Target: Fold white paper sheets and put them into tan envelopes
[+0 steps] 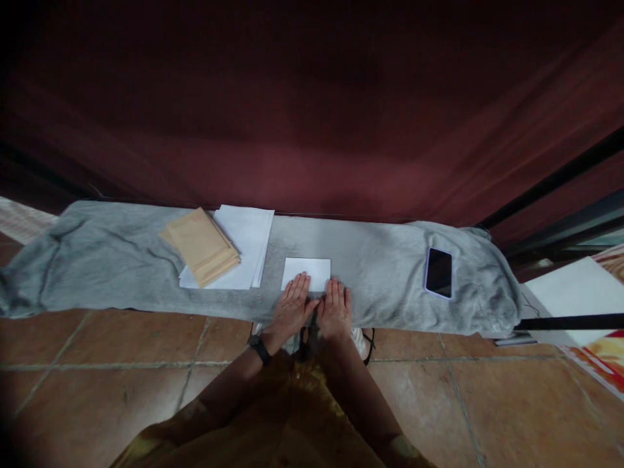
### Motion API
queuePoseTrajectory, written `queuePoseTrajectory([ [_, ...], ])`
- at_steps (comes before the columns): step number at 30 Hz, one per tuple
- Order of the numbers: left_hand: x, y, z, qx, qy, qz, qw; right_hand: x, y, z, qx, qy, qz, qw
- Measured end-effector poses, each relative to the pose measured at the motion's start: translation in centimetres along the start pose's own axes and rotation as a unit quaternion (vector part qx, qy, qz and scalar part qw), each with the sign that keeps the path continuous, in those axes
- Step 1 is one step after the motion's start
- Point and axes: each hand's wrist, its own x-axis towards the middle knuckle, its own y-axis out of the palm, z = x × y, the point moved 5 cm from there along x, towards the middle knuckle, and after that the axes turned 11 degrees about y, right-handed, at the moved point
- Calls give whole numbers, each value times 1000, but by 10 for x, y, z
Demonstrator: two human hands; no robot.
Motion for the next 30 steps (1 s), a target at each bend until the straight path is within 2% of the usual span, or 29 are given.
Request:
queuePoseTrajectory([
  [7,-21,-10,26,27,-52,-19,998,2,-1,1,7,10,-6,1000],
  [11,-21,-16,30,23,-71,-39,996,2,-2,1,13,6,-4,1000],
  [14,-7,-20,21,11,-56,-46,997,2,0,0,21,5,-9,1000],
  [16,7,-19,7,-10,-14,-33,999,2,1,0,24,4,-7,1000],
  [19,30,-10,-16,-48,52,3,997,2,4,-1,18,-1,7,1000],
  [22,46,1,-29,-68,68,30,995,3,6,-1,10,-4,15,1000],
  [26,54,9,-26,-59,53,42,996,3,8,-2,18,-10,7,1000],
  [30,53,9,-15,-39,51,40,997,2,6,-2,27,-11,-9,1000],
])
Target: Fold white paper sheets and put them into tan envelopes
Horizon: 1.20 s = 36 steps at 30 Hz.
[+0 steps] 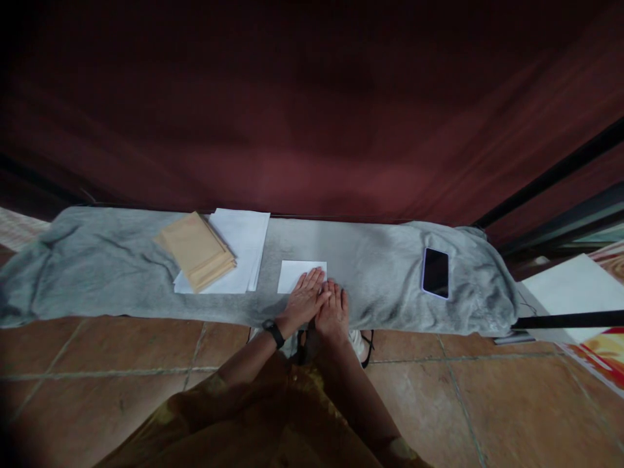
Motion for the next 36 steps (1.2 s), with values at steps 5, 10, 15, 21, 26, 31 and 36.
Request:
queuePoseTrajectory([
  [5,-2,-4,18,19,-17,-24,999,1,-4,2,-1,9,5,1000],
  [10,-10,-8,39,32,-61,-42,997,2,-5,2,-4,6,-9,1000],
  [15,-26,-14,58,55,-97,-45,993,0,-6,0,-13,1,-6,1000],
  [21,-30,-15,63,62,-106,-45,991,23,-10,9,6,7,9,1000],
  [26,-30,-15,63,60,-104,-36,992,55,3,34,14,-48,62,997],
  [31,-32,-15,64,51,-104,-39,992,67,17,39,1,-43,70,997],
  [36,-31,-13,64,53,-108,-60,991,67,15,26,-14,-26,46,999],
])
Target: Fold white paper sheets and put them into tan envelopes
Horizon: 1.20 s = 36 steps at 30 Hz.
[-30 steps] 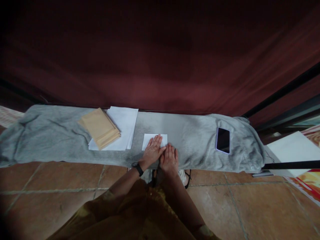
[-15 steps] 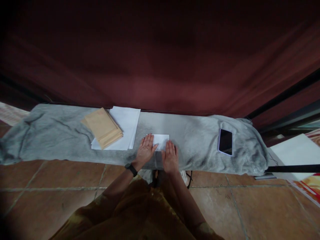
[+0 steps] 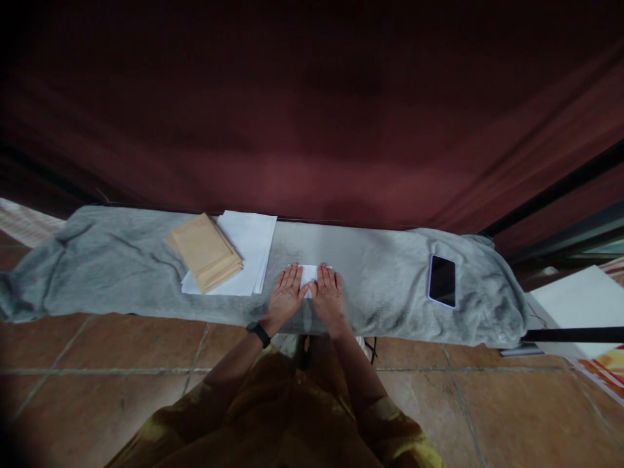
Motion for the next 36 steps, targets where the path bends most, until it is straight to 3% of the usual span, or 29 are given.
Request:
queuePoseTrajectory([
  [21,-19,-10,13,8,-41,-35,999,-33,-13,-30,-25,12,-46,999],
  [28,-30,-17,14,10,-12,-16,1000,-36,-12,-31,-27,11,-55,998],
  [36,-38,-18,14,-16,73,42,996,-35,-13,-31,-34,7,-53,998],
])
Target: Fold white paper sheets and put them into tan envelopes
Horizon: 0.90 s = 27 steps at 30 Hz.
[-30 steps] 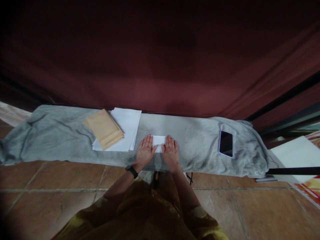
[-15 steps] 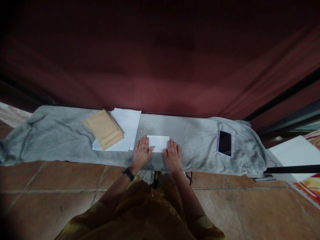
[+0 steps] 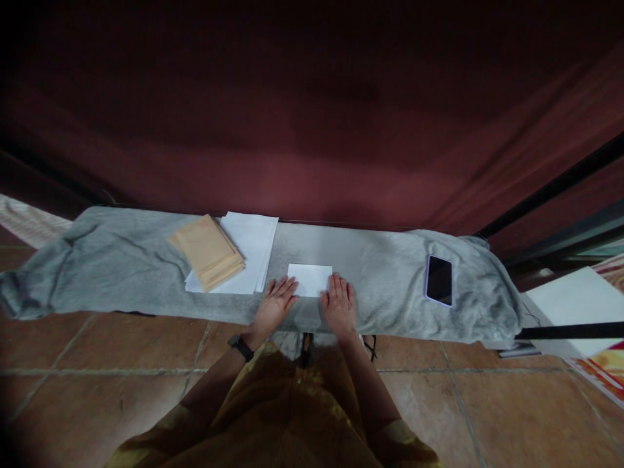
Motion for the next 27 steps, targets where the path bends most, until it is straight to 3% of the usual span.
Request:
queuePoseTrajectory([
  [10,7,-5,-1,17,58,75,995,1,-1,0,-3,5,-9,1000],
  [14,9,-15,-4,22,69,66,995,-1,-3,6,12,6,-14,1000],
  [19,10,-31,-10,21,65,36,997,-4,-12,34,78,-22,11,997],
  [21,9,-40,-17,-2,72,-1,997,-1,-17,45,122,-16,38,992],
  [24,7,-57,-24,-86,46,-129,987,12,-29,52,245,36,69,966],
  [27,1,-63,-16,-223,-76,-276,932,27,-40,45,461,145,70,873],
])
